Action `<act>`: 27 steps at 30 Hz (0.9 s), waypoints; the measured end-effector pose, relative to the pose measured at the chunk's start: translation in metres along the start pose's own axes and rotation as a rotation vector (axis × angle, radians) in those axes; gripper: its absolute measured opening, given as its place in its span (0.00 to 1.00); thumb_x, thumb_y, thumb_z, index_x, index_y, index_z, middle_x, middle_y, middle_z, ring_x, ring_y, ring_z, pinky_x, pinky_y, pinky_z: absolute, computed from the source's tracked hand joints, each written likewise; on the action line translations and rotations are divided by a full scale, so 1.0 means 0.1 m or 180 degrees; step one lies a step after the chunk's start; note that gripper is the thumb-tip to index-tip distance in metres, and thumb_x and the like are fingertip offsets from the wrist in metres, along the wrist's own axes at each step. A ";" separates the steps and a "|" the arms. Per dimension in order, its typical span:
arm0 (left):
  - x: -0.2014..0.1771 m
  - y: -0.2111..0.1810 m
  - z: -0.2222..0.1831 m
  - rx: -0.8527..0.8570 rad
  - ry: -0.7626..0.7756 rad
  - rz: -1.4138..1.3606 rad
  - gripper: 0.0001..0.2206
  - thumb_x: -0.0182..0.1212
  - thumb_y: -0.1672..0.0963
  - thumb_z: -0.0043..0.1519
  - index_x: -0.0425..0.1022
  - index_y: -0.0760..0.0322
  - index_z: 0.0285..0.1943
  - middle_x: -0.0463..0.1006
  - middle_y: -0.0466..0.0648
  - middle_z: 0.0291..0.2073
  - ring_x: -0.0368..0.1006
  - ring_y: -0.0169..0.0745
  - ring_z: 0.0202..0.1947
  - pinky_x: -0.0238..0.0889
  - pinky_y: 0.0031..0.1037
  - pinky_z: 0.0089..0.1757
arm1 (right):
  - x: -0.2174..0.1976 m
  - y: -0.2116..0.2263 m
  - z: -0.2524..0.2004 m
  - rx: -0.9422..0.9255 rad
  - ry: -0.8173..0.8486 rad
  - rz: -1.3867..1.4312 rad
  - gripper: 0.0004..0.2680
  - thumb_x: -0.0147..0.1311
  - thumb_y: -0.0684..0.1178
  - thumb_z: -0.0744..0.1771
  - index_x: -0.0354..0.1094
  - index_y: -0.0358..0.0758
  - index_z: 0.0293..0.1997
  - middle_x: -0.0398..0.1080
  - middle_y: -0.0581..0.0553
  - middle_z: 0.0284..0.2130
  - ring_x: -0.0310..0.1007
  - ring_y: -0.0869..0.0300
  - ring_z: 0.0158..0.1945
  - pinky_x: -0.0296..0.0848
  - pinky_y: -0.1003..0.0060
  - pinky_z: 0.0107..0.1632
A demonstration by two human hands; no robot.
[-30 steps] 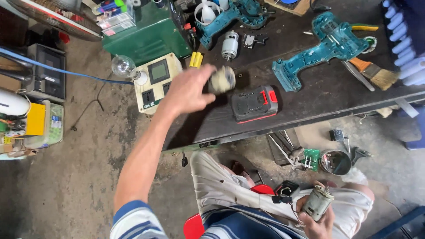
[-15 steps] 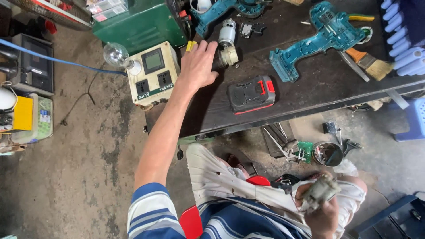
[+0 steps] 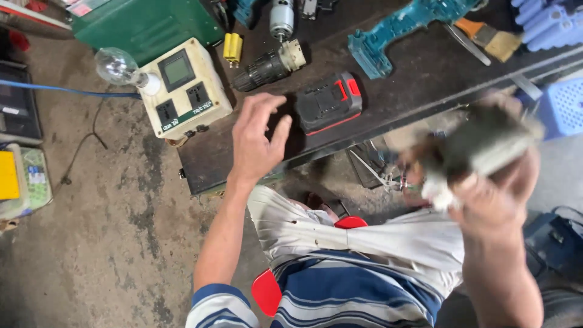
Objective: Inspecting and repairing a DC motor and switch assembly from a power tool.
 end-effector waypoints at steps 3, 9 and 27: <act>0.09 -0.01 -0.07 -0.0047 0.0443 -0.0317 0.16 0.59 0.58 0.67 0.70 0.67 0.63 0.73 0.55 0.55 0.75 0.42 0.47 0.70 0.28 0.38 | 0.24 0.15 0.37 0.0195 0.0018 -0.0429 0.25 0.62 0.54 0.65 0.57 0.28 0.64 0.75 0.28 0.45 0.82 0.52 0.34 0.89 0.61 0.39; 0.17 0.04 0.00 -0.0319 0.0612 -0.0754 0.24 0.63 0.55 0.61 0.67 0.64 0.67 0.72 0.54 0.59 0.70 0.45 0.56 0.70 0.30 0.45 | 0.55 0.15 0.84 -0.0077 0.0186 -0.1055 0.15 0.57 0.53 0.70 0.66 0.29 0.55 0.75 0.39 0.41 0.83 0.56 0.39 0.85 0.68 0.37; 0.17 -0.29 0.31 -0.1481 0.1056 -0.2602 0.15 0.74 0.60 0.54 0.78 0.64 0.48 0.84 0.47 0.42 0.81 0.37 0.46 0.79 0.30 0.50 | 1.18 0.03 1.24 -0.0227 0.0788 -0.1132 0.15 0.59 0.46 0.73 0.52 0.39 0.60 0.67 0.40 0.47 0.77 0.51 0.45 0.80 0.60 0.45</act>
Point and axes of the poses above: each hand's wrist, its own z-axis towards the middle knuckle, its own x-axis out of the palm, y = z × x, the point moved 3 cm from there along z, towards the middle knuckle
